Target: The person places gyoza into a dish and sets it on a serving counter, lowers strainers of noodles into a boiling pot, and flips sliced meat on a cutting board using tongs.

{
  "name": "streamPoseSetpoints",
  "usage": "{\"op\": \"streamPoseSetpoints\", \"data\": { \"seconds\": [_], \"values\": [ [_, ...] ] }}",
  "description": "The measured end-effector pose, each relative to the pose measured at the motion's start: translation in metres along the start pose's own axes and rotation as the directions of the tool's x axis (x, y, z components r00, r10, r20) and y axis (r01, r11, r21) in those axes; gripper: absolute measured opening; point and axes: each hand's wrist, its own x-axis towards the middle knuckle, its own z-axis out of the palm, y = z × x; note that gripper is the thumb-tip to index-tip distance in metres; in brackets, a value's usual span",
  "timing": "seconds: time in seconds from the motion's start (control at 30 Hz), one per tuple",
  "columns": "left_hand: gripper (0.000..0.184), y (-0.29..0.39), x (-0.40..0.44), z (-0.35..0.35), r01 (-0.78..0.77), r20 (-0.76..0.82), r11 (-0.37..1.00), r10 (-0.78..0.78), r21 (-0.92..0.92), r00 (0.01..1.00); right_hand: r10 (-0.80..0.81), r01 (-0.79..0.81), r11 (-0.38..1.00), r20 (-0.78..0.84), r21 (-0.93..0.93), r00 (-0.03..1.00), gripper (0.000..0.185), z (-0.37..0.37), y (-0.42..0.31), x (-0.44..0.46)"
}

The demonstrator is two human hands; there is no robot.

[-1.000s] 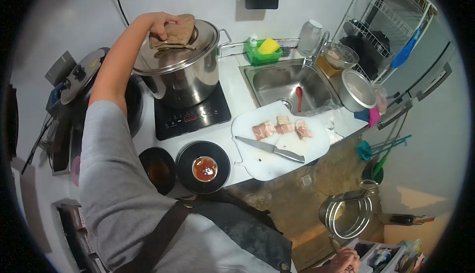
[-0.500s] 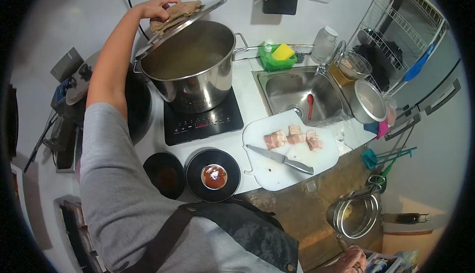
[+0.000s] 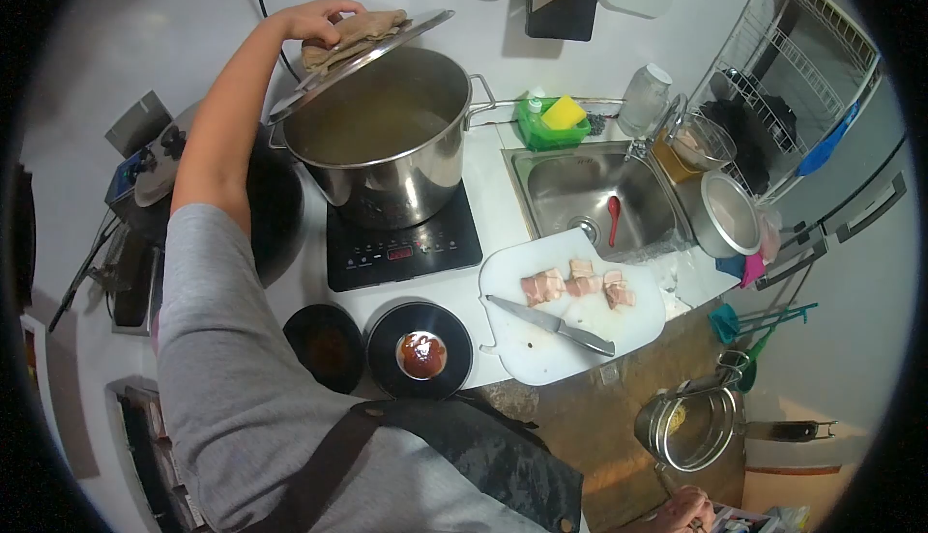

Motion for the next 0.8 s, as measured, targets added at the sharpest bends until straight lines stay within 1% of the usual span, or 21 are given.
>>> {"op": "streamPoseSetpoints", "data": {
  "seconds": [0.03,0.1,0.17,0.2,0.27,0.33,0.4,0.43,0.47,0.5,0.53,0.57,0.6,0.63,0.67,0.7,0.77,0.8],
  "values": [
    [0.069,0.004,-0.001,0.0,0.008,0.018,1.0,-0.008,-0.001,1.0,-0.001,0.001,1.0,0.001,0.003,1.0,0.034,-0.014,0.01,-0.01],
    [0.069,0.006,-0.001,0.001,0.017,0.037,1.0,-0.017,-0.004,0.999,0.136,-0.155,0.977,-0.135,-0.146,0.981,0.04,-0.033,0.024,-0.029],
    [0.068,0.005,-0.001,0.002,0.031,0.004,1.0,-0.031,0.005,1.0,0.104,-0.122,0.98,-0.117,-0.158,0.988,0.041,-0.029,0.025,-0.028],
    [0.068,0.004,0.0,0.003,0.03,0.004,1.0,-0.03,0.005,1.0,0.073,-0.089,0.982,-0.101,-0.168,0.992,0.041,-0.025,0.023,-0.026],
    [0.068,0.003,0.002,0.003,0.01,0.016,1.0,-0.01,-0.026,1.0,0.061,-0.077,0.984,-0.103,-0.161,0.993,0.04,-0.02,0.021,-0.023],
    [0.068,0.003,0.003,0.004,0.006,0.021,1.0,-0.006,-0.013,1.0,0.046,-0.063,0.987,-0.108,-0.151,0.993,0.039,-0.008,0.013,-0.016],
    [0.067,0.005,0.004,0.004,0.004,0.027,1.0,-0.004,-0.002,1.0,-0.006,0.0,0.984,-0.033,-0.176,0.999,0.035,0.038,-0.024,0.014],
    [0.067,0.005,0.004,0.004,0.016,0.03,1.0,-0.016,0.017,0.999,-0.006,0.0,0.985,-0.032,-0.174,0.999,0.035,0.027,-0.014,0.008],
    [0.067,0.005,0.004,0.004,0.028,0.033,0.999,-0.029,0.036,0.999,0.027,-0.019,0.996,-0.098,0.084,0.995,0.034,0.006,0.004,-0.003],
    [0.067,0.004,0.004,0.004,0.03,0.03,0.999,-0.031,0.037,0.999,0.075,-0.019,0.941,-0.155,0.337,0.985,0.034,-0.009,0.018,-0.013],
    [0.067,0.004,0.005,0.005,0.012,0.032,0.999,-0.013,0.031,0.999,0.073,-0.016,0.94,-0.156,0.34,0.985,0.034,-0.017,0.025,-0.022],
    [0.066,0.005,0.005,0.006,-0.006,0.035,1.0,0.005,0.024,0.999,0.109,-0.016,0.909,-0.202,0.416,0.973,0.032,-0.016,0.025,-0.023],
    [0.066,0.006,0.005,0.007,-0.004,0.033,1.0,0.003,0.025,0.999,0.15,-0.013,0.873,-0.242,0.488,0.959,0.031,-0.015,0.025,-0.023],
    [0.067,0.009,0.004,0.009,0.025,0.027,0.999,-0.026,0.024,0.999,0.152,-0.015,0.871,-0.24,0.49,0.959,0.031,-0.016,0.025,-0.02],
    [0.067,0.012,0.002,0.01,0.054,0.02,0.998,-0.054,0.025,0.998,0.057,-0.021,0.981,-0.186,0.191,0.981,0.031,0.009,0.006,-0.001],
    [0.067,0.015,0.0,0.009,0.058,0.019,0.998,-0.059,0.026,0.998,-0.016,0.003,0.992,-0.102,-0.127,0.995,0.031,0.023,-0.004,0.01],
    [0.067,0.022,-0.007,0.008,0.068,-0.04,0.998,-0.068,-0.015,0.997,-0.006,-0.006,0.993,-0.1,-0.12,0.995,0.031,0.021,0.001,0.018],
    [0.067,0.022,-0.011,0.006,0.075,-0.043,0.997,-0.076,-0.021,0.996,0.006,-0.017,0.993,-0.098,-0.118,0.995,0.031,0.016,0.004,0.023]
  ]
}}
